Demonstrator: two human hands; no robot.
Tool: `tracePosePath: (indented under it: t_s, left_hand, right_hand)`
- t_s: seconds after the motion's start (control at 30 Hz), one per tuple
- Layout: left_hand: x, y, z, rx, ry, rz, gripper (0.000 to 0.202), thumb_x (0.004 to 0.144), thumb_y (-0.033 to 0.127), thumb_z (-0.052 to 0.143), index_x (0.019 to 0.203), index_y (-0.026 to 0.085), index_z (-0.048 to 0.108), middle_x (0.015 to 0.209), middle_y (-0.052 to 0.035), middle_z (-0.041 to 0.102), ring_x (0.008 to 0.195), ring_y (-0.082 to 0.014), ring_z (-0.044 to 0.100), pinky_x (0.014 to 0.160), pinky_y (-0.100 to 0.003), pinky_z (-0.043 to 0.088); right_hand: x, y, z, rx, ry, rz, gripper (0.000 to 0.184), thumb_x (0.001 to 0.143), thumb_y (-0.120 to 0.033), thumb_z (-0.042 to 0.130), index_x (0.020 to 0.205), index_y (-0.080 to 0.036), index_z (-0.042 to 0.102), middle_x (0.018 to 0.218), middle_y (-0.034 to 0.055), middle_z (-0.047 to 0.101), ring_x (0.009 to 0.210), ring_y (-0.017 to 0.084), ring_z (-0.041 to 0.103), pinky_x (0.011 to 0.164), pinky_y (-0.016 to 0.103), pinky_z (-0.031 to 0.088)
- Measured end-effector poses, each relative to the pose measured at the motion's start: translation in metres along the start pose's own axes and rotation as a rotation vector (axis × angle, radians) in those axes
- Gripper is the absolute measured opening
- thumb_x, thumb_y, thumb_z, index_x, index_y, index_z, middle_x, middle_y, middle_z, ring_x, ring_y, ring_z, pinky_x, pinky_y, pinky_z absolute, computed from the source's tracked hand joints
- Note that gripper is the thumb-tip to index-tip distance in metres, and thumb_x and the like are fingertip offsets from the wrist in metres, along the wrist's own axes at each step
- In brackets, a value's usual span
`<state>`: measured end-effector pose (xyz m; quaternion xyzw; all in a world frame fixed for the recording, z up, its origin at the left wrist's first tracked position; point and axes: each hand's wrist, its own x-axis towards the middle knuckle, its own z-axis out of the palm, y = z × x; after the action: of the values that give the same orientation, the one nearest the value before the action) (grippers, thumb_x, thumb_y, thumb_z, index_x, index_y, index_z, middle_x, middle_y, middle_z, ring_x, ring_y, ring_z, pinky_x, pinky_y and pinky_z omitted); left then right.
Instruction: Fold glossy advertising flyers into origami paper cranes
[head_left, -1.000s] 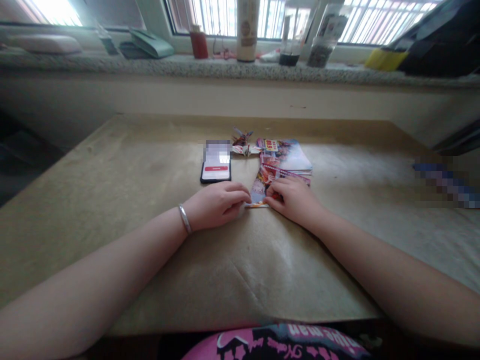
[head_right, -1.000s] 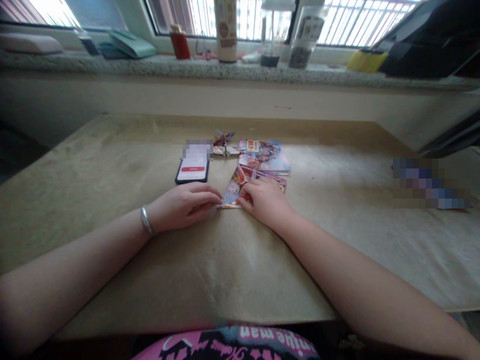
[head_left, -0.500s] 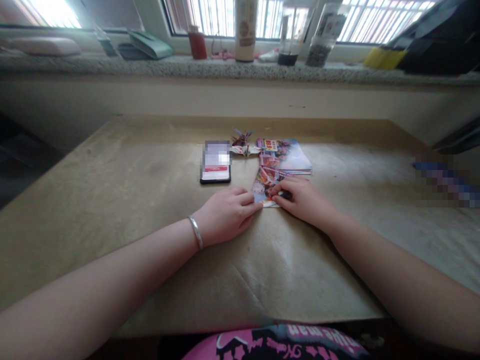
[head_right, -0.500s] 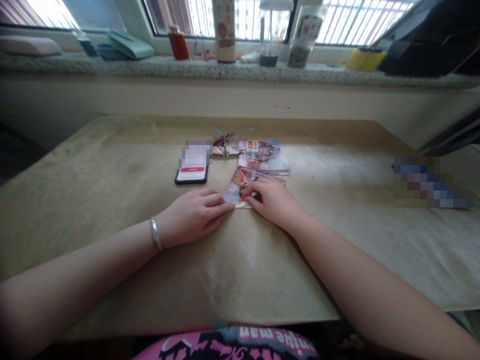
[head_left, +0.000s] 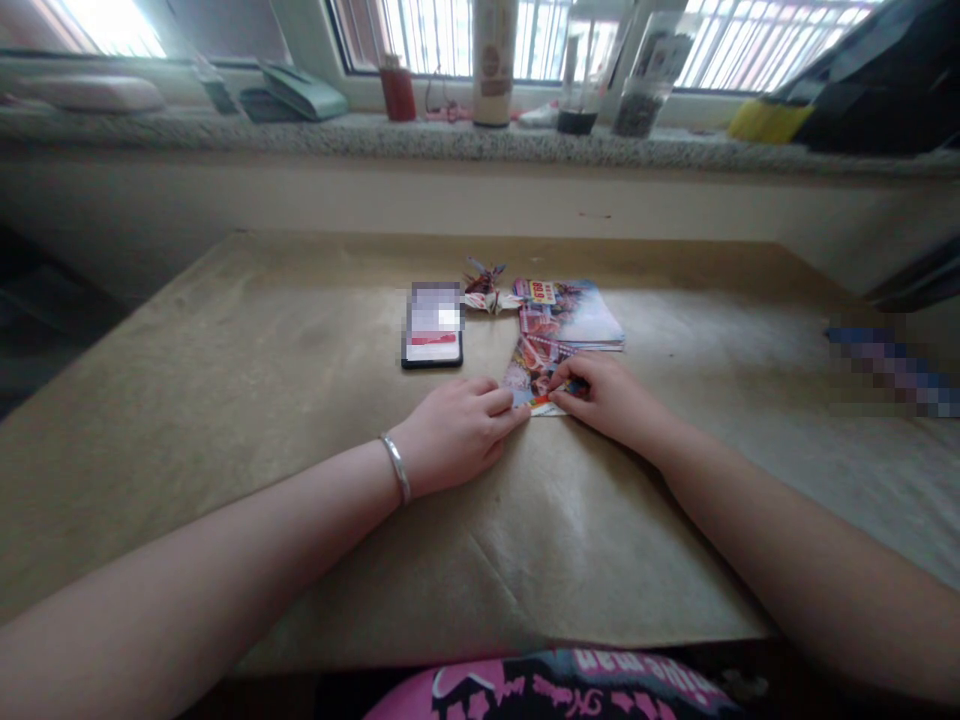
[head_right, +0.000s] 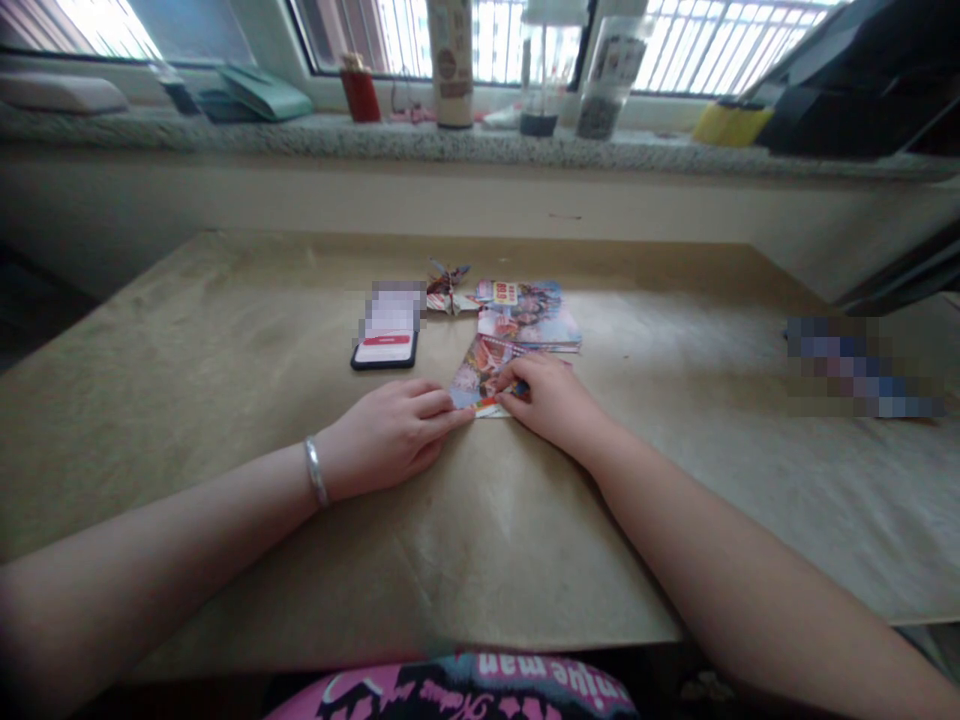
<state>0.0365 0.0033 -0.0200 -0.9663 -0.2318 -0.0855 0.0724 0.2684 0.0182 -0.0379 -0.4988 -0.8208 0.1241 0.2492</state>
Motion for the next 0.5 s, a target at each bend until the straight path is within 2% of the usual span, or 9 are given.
tracePosePath:
  t_s: [0.1,0.2,0.27,0.4,0.5]
  left_hand:
    - [0.000,0.001,-0.001,-0.005,-0.001,-0.006,0.033,0.086,0.020,0.046,0.116,0.018,0.059,0.095,-0.0074,0.061,0.086,-0.0203,0.053,0.077,-0.033,0.047]
    - [-0.001,0.000,-0.001,-0.010,-0.004,-0.012,0.033,0.087,0.020,0.046,0.116,0.018,0.060,0.096,-0.0071,0.061,0.087,-0.0211,0.052,0.076,-0.034,0.047]
    - [-0.001,0.000,0.000,-0.015,-0.005,-0.016,0.032,0.087,0.020,0.046,0.116,0.019,0.060,0.097,-0.0069,0.061,0.086,-0.0209,0.052,0.077,-0.034,0.047]
    - [-0.001,-0.001,0.001,-0.017,0.008,-0.008,0.033,0.087,0.021,0.047,0.117,0.018,0.059,0.096,-0.0075,0.061,0.088,-0.0209,0.052,0.078,-0.034,0.047]
    - [-0.001,-0.001,0.002,-0.024,0.007,-0.011,0.033,0.087,0.021,0.046,0.117,0.018,0.058,0.095,-0.0076,0.061,0.088,-0.0211,0.053,0.079,-0.035,0.049]
  right_hand:
    - [-0.001,0.002,-0.003,-0.098,0.052,-0.002,0.009,0.074,-0.027,0.065,0.072,-0.019,0.060,0.080,0.0050,0.063,0.077,0.019,0.056,0.071,0.031,0.044]
    - [-0.003,0.002,-0.009,-0.218,0.079,-0.069,0.015,0.076,-0.033,0.068,0.071,-0.019,0.064,0.085,0.0071,0.063,0.086,0.022,0.054,0.079,0.034,0.042]
    - [-0.005,0.000,-0.014,-0.257,0.039,-0.136,0.017,0.080,-0.036,0.065,0.075,-0.020,0.068,0.086,0.0069,0.065,0.088,0.022,0.053,0.081,0.035,0.042]
    - [-0.010,-0.007,-0.020,-0.218,-0.127,-0.311,0.018,0.088,-0.030,0.055,0.086,-0.022,0.071,0.084,0.0048,0.066,0.081,0.018,0.056,0.078,0.032,0.042]
    - [-0.013,-0.010,-0.021,-0.264,-0.154,-0.392,0.024,0.091,-0.027,0.049,0.093,-0.025,0.072,0.087,0.0054,0.067,0.082,0.019,0.055,0.076,0.032,0.041]
